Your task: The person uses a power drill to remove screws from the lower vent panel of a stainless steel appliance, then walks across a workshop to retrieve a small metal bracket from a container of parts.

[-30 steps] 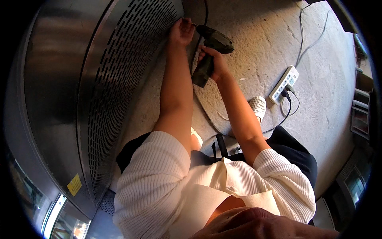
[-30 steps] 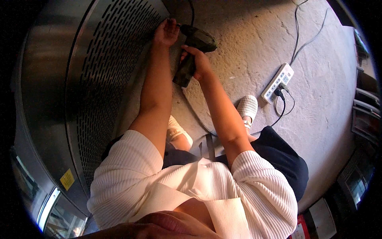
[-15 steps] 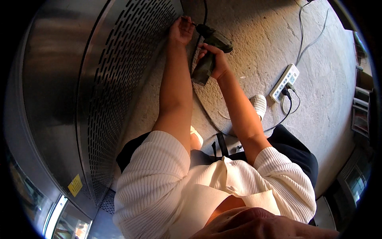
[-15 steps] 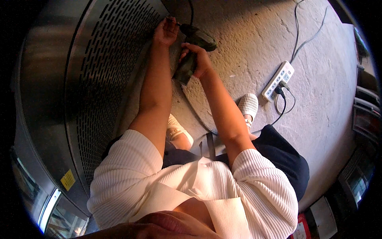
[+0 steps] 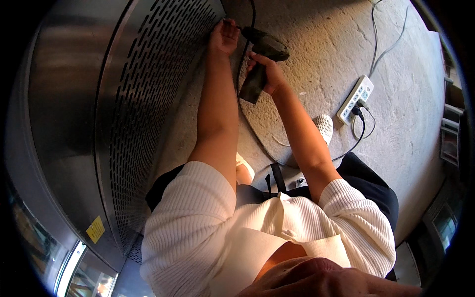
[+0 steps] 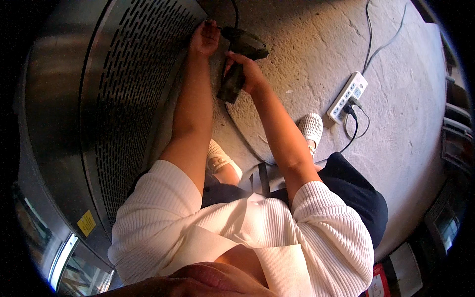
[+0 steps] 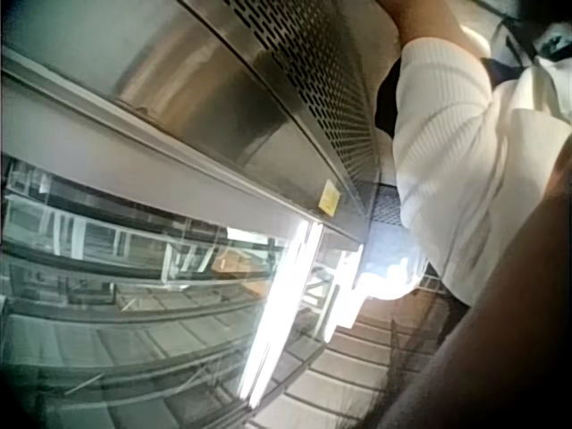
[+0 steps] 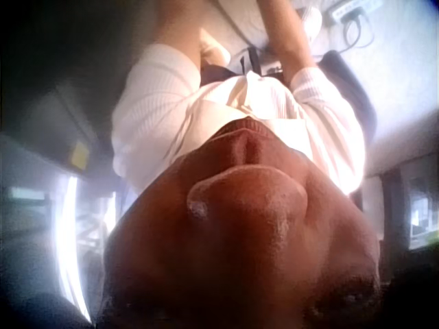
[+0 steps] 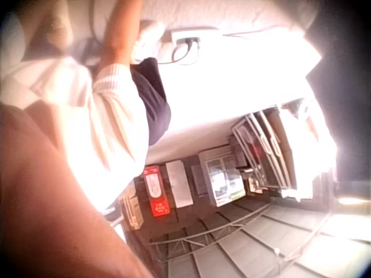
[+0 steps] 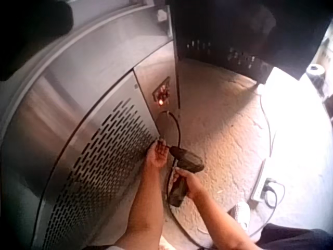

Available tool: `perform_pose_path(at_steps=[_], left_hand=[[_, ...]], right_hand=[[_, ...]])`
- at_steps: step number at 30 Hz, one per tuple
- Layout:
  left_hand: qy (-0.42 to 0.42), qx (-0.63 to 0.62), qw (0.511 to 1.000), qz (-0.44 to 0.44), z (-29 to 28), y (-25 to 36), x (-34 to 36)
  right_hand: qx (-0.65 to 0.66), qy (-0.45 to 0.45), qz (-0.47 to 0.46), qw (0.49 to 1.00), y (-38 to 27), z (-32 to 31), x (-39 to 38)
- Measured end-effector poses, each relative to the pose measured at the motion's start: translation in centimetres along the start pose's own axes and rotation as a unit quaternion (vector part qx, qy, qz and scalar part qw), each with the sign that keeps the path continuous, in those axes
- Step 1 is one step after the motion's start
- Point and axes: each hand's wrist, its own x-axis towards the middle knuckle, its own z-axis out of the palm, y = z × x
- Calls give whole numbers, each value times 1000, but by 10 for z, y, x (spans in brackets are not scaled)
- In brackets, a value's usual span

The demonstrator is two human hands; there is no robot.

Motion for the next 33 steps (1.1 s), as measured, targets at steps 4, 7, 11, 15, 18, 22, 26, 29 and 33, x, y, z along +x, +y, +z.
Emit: perform_pose_path(at_steps=[4, 7, 11, 15, 18, 22, 26, 29, 33], left_hand=[[9, 32, 999, 29, 7, -5, -2], [5, 29, 999, 17, 2, -2, 2], [-9, 30, 999, 19, -5, -1, 6], [-30, 28, 999, -21, -13, 8, 8], [30, 36, 999, 23, -1, -6, 7], [91, 70, 992, 60, 2, -10, 5], [90, 75, 990, 73, 3, -12, 5], [84, 63, 992, 75, 1, -11, 5], [100, 54, 990, 79, 0, -11, 5]], right_hand=[[198, -61, 98, 973, 0, -9, 5], [198, -70, 103, 972, 0, -9, 6], [164, -50, 86, 981, -1, -5, 4], [143, -37, 80, 986, -1, -3, 4], [143, -23, 77, 986, -1, -5, 4], [146, -36, 71, 986, 0, -2, 3], [162, -46, 80, 983, 0, -2, 4], [164, -40, 80, 982, 1, -2, 4], [173, -36, 83, 981, 3, -6, 7]])
